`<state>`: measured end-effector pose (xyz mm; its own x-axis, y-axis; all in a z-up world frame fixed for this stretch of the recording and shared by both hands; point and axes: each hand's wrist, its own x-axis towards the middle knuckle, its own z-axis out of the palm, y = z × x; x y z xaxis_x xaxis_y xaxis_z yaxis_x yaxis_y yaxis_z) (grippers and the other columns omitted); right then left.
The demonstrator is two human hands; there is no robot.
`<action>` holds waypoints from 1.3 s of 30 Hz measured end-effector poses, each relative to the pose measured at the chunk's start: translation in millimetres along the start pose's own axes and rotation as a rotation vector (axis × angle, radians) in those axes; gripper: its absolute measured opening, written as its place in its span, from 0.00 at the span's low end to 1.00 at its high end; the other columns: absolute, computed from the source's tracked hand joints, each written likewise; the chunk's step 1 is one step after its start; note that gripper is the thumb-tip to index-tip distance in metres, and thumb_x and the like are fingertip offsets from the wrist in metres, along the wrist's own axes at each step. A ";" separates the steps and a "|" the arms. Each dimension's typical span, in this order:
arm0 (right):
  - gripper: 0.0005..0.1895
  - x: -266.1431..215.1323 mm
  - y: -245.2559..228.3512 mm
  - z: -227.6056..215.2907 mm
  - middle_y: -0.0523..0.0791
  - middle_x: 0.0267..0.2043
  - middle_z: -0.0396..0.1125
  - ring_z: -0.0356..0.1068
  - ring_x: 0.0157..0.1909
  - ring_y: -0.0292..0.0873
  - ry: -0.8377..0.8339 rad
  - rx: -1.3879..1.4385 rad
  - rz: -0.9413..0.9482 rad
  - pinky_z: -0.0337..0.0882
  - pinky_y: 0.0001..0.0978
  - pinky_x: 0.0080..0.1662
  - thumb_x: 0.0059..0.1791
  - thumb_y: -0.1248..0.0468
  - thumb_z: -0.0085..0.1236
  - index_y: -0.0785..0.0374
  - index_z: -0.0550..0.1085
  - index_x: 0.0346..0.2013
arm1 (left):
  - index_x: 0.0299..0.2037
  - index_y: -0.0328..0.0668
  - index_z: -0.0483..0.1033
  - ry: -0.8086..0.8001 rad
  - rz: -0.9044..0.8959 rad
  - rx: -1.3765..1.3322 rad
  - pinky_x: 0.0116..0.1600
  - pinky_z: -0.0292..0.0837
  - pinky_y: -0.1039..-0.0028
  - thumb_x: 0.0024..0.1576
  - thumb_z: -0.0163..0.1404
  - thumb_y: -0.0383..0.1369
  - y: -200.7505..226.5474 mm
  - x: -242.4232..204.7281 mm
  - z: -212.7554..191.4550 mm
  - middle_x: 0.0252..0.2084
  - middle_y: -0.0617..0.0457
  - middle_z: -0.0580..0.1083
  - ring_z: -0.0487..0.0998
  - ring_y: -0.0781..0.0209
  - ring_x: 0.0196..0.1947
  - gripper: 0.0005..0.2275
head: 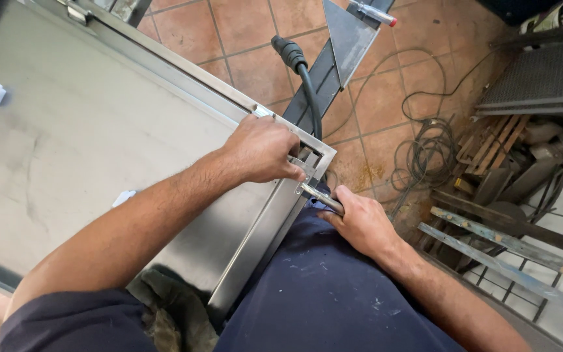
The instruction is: Welding and assembling metal components to fabricate a panel
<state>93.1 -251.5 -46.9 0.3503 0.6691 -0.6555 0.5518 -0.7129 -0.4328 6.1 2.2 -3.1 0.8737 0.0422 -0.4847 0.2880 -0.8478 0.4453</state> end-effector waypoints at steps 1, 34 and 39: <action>0.18 0.9 -0.1 -0.8 0.51 0.39 0.75 0.76 0.48 0.59 -0.002 -0.003 -0.003 0.73 0.54 0.49 0.48 0.49 0.62 0.50 0.69 0.47 | 0.43 0.52 0.85 0.002 -0.003 -0.002 0.56 0.69 0.49 0.51 0.59 0.56 -2.0 0.1 -1.4 0.39 0.48 0.80 0.79 0.42 0.48 0.21; 0.22 27.8 61.5 -90.0 0.38 0.41 0.81 0.79 0.46 0.34 -0.207 -0.084 -0.496 0.73 0.28 0.52 0.43 0.55 0.66 0.52 0.77 0.51 | 0.42 0.44 0.79 1.236 -0.610 -0.552 0.50 0.73 0.72 0.61 0.53 0.33 219.4 -150.3 157.4 0.42 0.53 0.81 0.81 0.60 0.42 0.05; 0.11 24.4 72.4 -72.5 0.40 0.40 0.79 0.76 0.42 0.37 -0.072 0.001 -0.888 0.71 0.29 0.48 0.46 0.60 0.60 0.56 0.80 0.42 | 0.37 0.48 0.81 1.320 -1.128 -0.432 0.43 0.72 0.72 0.58 0.54 0.32 252.5 -153.5 260.2 0.36 0.60 0.81 0.80 0.63 0.36 0.03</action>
<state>196.5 -271.5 -49.4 -0.2545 0.9602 -0.1149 0.5962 0.0622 -0.8005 -157.4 -355.9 -12.1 -0.1573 0.9822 0.1023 0.7909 0.0633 0.6086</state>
